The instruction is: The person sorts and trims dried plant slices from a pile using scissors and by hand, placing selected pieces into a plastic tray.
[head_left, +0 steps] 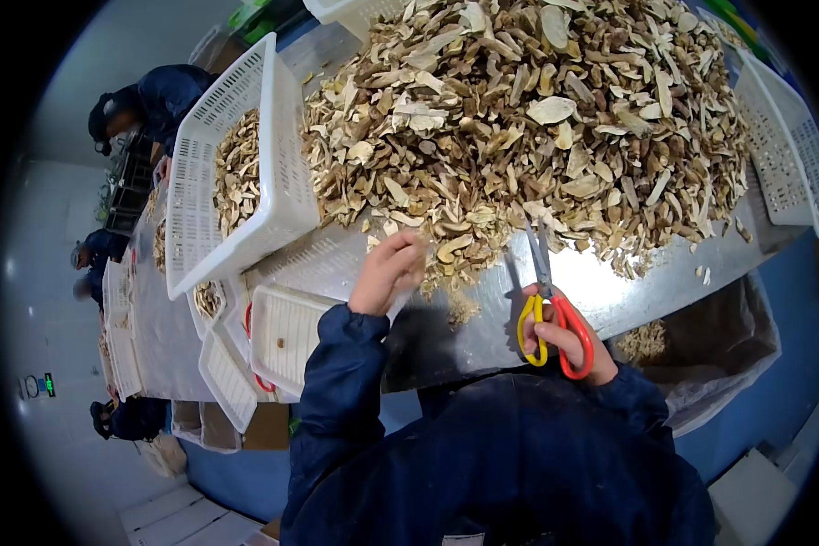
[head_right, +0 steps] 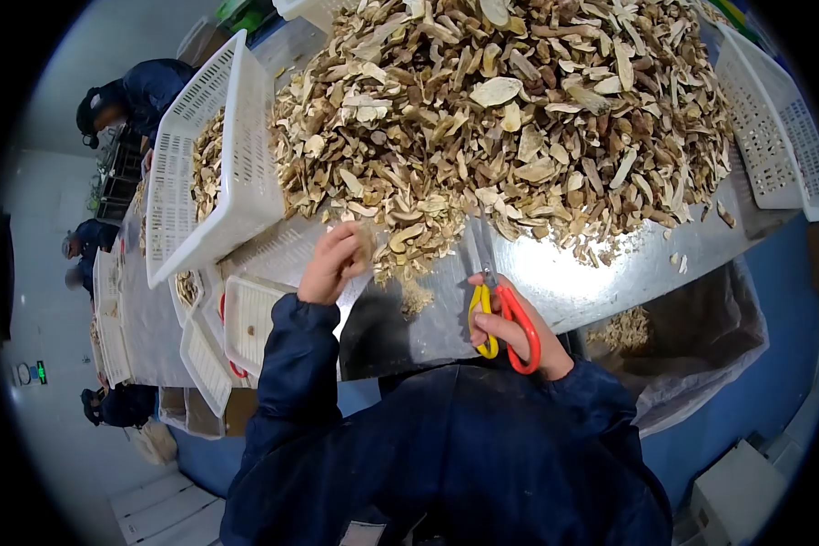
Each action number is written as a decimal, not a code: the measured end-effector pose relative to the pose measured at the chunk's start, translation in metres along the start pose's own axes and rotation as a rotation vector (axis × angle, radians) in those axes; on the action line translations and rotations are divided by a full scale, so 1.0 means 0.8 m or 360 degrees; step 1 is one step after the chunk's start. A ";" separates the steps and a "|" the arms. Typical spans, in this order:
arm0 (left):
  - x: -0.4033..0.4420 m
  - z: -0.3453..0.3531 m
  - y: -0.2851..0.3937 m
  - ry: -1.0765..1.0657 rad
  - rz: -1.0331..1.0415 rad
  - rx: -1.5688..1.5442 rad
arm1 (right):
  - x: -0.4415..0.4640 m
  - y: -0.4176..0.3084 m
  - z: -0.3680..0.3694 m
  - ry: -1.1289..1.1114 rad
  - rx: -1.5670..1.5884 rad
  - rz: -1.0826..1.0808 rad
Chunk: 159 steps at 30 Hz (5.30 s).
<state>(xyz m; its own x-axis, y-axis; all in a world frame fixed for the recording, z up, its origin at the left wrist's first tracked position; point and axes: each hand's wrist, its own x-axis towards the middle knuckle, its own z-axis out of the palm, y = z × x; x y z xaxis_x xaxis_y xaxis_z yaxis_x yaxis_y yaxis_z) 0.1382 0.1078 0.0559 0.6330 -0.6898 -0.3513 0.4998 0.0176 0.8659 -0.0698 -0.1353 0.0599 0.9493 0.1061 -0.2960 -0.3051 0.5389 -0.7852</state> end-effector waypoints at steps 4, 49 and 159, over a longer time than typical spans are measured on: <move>-0.040 0.046 -0.005 0.0038 -0.0134 -0.0502 | 0.004 -0.012 0.012 0.0053 -0.0817 -0.0044; -0.133 -0.046 -0.021 0.1102 0.0608 0.2168 | 0.004 -0.020 0.040 0.0232 -0.1530 -0.0162; -0.061 0.102 -0.042 0.0219 -0.0197 0.0201 | -0.014 -0.025 0.039 0.0018 -0.2091 -0.0233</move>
<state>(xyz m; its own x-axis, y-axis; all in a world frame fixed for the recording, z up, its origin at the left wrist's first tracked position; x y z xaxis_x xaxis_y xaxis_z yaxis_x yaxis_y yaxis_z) 0.0424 0.0824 0.0733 0.6504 -0.5756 -0.4956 0.5064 -0.1577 0.8478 -0.0724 -0.1209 0.0958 0.9808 0.1065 -0.1632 -0.0525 -0.6622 -0.7475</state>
